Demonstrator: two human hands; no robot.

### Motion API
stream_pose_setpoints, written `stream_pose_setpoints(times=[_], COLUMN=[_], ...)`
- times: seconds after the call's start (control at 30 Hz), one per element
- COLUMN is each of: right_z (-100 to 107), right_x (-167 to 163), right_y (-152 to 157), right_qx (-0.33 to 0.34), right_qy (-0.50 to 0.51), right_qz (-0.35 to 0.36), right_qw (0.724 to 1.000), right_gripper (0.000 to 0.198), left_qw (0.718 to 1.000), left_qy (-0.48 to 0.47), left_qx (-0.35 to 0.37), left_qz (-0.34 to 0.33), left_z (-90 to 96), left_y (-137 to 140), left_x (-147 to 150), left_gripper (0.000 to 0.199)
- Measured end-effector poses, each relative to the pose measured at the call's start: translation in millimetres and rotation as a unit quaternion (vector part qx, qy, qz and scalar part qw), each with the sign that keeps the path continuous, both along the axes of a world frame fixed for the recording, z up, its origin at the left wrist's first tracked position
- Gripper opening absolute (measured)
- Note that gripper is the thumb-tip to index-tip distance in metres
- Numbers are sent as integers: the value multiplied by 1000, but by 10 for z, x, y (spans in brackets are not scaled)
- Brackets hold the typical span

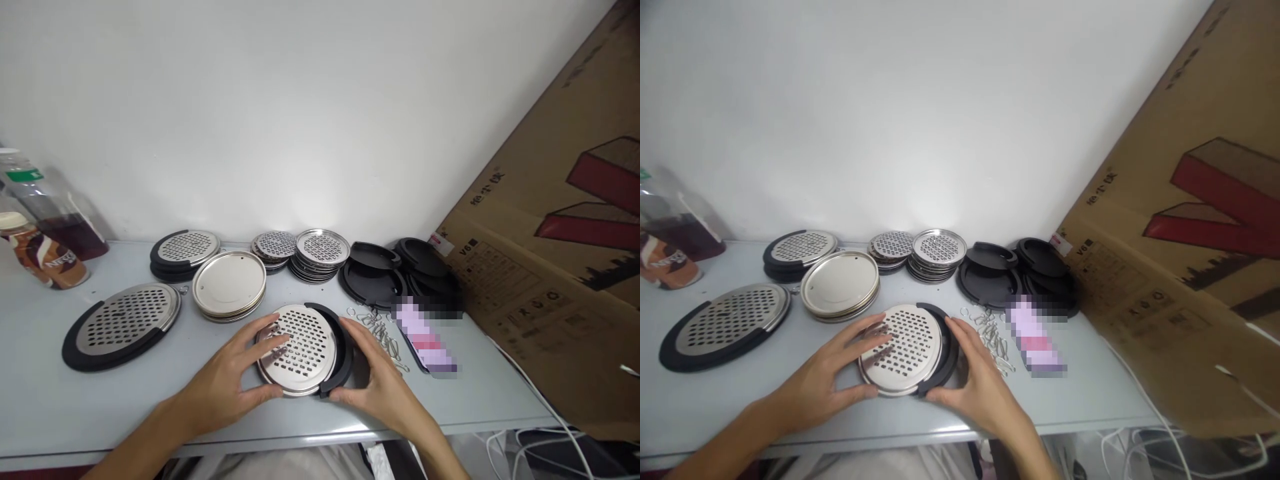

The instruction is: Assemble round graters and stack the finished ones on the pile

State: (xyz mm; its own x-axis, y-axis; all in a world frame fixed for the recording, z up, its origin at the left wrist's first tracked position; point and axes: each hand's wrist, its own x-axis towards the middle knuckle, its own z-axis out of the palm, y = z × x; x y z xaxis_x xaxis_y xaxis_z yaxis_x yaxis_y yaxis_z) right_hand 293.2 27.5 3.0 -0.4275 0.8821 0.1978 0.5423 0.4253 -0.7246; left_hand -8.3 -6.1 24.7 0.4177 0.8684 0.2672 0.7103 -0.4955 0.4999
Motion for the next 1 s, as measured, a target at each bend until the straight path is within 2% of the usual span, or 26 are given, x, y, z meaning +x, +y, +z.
stream_pose_setpoints(times=[0.23, 0.6, 0.77, 0.87, 1.0], right_z=[103, 44, 20, 46, 103], right_x=[38, 6, -53, -59, -49], right_y=[9, 15, -12, -11, 1], right_qx=[-41, -12, 5, 8, -5], right_qy=[-1, 4, -14, -7, 7], right_qz=[24, 16, 14, 16, 22], right_qw=[999, 1000, 1000, 1000, 1000], right_gripper=[98, 100, 102, 104, 107], left_qw=[998, 999, 998, 998, 998], left_qy=[50, 38, 32, 19, 4], left_qx=[-39, -6, -18, -35, -44], left_qz=[20, 27, 46, 41, 34], left_z=[-87, -123, -147, -123, -100], left_y=[45, 65, 59, 72, 116], left_x=[0, 117, 110, 29, -111], left_gripper=[59, 59, 72, 83, 88])
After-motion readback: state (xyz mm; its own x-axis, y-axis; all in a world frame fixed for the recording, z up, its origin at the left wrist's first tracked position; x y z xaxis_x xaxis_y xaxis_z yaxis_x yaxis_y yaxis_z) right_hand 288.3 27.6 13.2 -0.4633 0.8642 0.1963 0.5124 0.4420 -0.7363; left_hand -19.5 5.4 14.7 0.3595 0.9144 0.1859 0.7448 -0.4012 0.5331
